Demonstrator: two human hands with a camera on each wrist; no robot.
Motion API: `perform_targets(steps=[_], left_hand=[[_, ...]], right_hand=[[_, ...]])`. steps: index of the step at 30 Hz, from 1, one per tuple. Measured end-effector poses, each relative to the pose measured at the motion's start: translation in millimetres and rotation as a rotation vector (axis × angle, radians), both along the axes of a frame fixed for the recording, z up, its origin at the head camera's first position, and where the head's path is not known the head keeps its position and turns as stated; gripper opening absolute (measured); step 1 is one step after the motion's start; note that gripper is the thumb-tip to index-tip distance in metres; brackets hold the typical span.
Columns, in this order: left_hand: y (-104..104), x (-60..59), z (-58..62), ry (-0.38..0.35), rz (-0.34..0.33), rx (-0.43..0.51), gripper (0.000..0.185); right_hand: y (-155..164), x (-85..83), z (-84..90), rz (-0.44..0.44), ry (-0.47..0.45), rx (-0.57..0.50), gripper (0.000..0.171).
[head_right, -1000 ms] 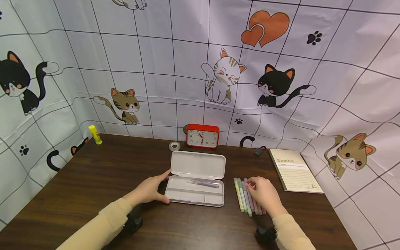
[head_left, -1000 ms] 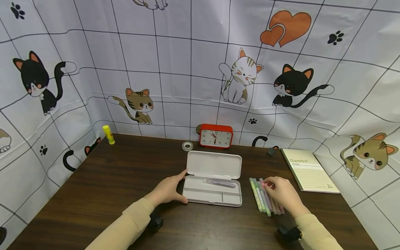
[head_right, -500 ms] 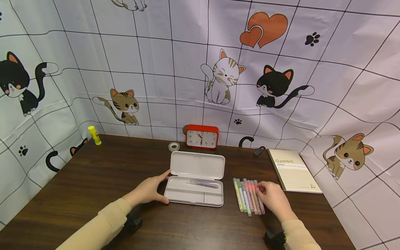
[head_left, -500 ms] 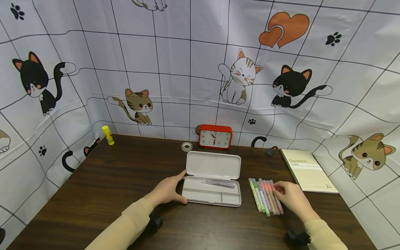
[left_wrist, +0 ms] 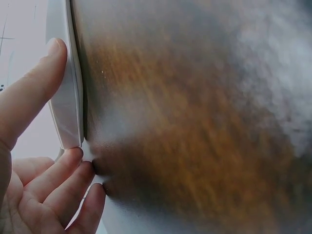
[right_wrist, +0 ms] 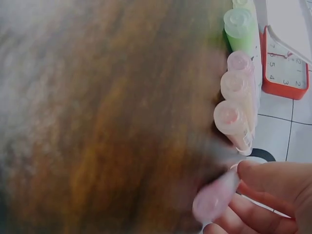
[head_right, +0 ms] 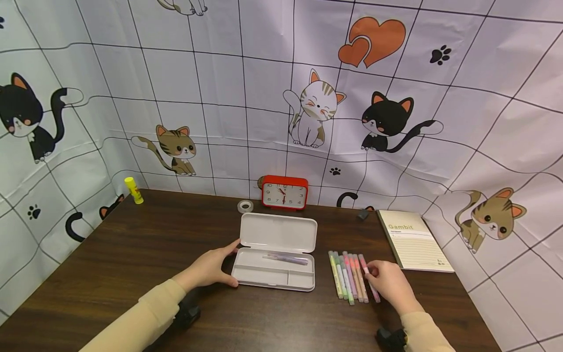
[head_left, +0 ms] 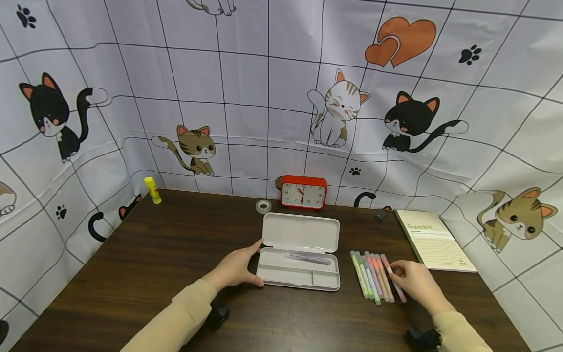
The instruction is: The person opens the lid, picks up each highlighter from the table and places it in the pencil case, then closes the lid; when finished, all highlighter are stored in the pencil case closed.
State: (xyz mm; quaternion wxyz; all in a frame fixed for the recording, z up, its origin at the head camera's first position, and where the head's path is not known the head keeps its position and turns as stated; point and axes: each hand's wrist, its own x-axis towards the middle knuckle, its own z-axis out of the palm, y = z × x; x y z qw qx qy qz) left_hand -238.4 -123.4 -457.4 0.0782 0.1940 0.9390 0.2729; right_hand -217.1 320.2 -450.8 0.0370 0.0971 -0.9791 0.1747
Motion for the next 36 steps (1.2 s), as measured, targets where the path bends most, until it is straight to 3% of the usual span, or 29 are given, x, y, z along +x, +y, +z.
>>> perform_targets(steps=[14, 36], left_hand=[[-2, 0.1, -1.5, -0.004, 0.004, 0.0, 0.11], [-2, -1.5, -2.5, 0.001, -0.008, 0.002, 0.109]], right_hand=[[3, -1.0, -0.4, -0.069, -0.051, 0.021, 0.016], [-7, 3.2, 7.3, -0.071, 0.12, -0.001, 0.013]])
